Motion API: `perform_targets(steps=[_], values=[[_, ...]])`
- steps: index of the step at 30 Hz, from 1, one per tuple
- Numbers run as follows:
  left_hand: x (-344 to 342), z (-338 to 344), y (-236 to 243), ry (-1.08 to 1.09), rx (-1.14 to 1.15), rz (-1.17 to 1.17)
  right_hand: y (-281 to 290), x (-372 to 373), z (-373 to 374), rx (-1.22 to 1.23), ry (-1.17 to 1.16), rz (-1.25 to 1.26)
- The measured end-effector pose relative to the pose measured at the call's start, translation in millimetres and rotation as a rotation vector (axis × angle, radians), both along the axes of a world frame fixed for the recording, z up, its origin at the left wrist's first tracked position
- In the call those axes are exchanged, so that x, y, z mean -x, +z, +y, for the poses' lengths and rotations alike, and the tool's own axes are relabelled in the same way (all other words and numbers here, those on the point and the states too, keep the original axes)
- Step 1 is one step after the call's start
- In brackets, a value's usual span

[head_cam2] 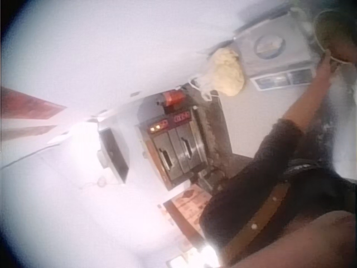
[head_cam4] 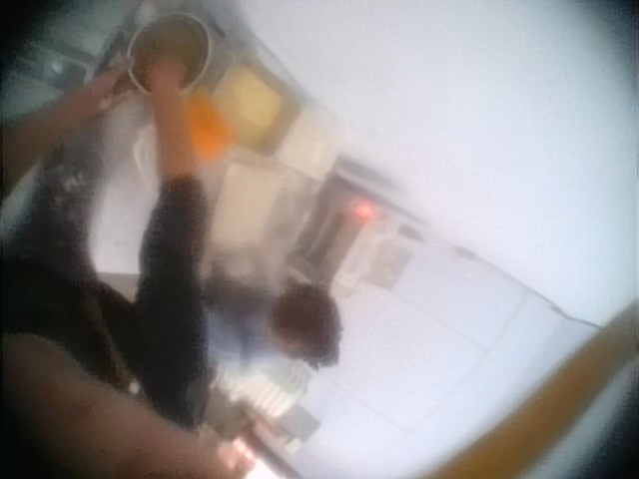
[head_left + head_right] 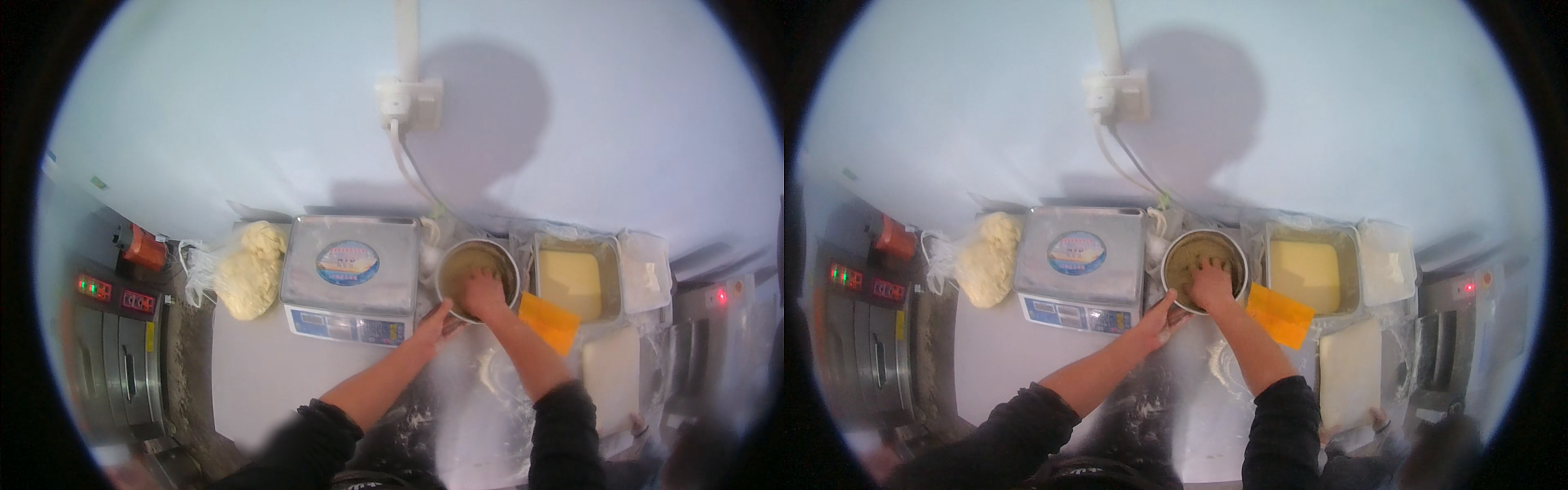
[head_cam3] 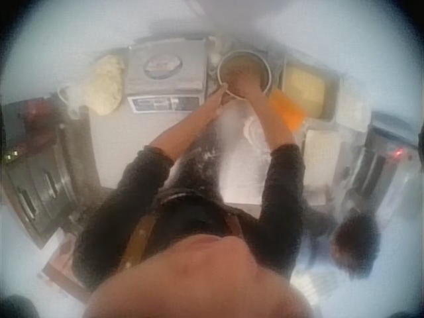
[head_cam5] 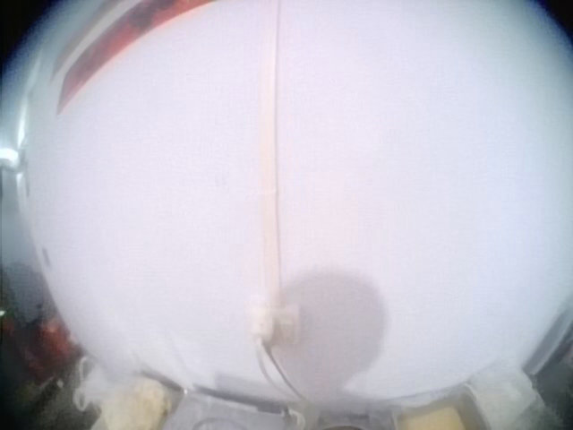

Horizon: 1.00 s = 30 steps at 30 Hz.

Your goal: The person pours a white powder into a bowl of liquid and stirs the mixture. They then move to a large pot, pour liquid into it, and return to the table to wipe the surface. A coworker is seen kneading dough nearby.

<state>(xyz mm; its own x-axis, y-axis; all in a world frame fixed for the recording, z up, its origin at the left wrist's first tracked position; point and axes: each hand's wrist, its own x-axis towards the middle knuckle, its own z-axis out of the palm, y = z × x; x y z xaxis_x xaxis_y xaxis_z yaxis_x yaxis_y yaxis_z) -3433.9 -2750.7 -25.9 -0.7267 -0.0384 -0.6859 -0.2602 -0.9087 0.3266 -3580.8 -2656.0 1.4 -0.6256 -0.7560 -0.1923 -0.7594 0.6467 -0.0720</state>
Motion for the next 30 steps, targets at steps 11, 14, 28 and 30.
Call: perform_targets(steps=[11,14,28,30], values=[[2.7,2.0,-2.7,0.021,-0.03,0.0,-49.7,8.0,-20.7,0.761,-0.932,-1.154],[2.5,-0.2,-1.1,0.013,-0.013,-0.014,-45.0,0.9,-25.4,0.94,-1.038,-0.61],[4.5,-2.6,5.5,0.033,0.0,-0.069,4.3,-2.7,-8.1,0.052,-0.199,-0.167],[4.8,-0.5,5.2,0.055,-0.001,-0.075,-5.1,-1.5,-5.3,0.01,-0.438,-0.303]])
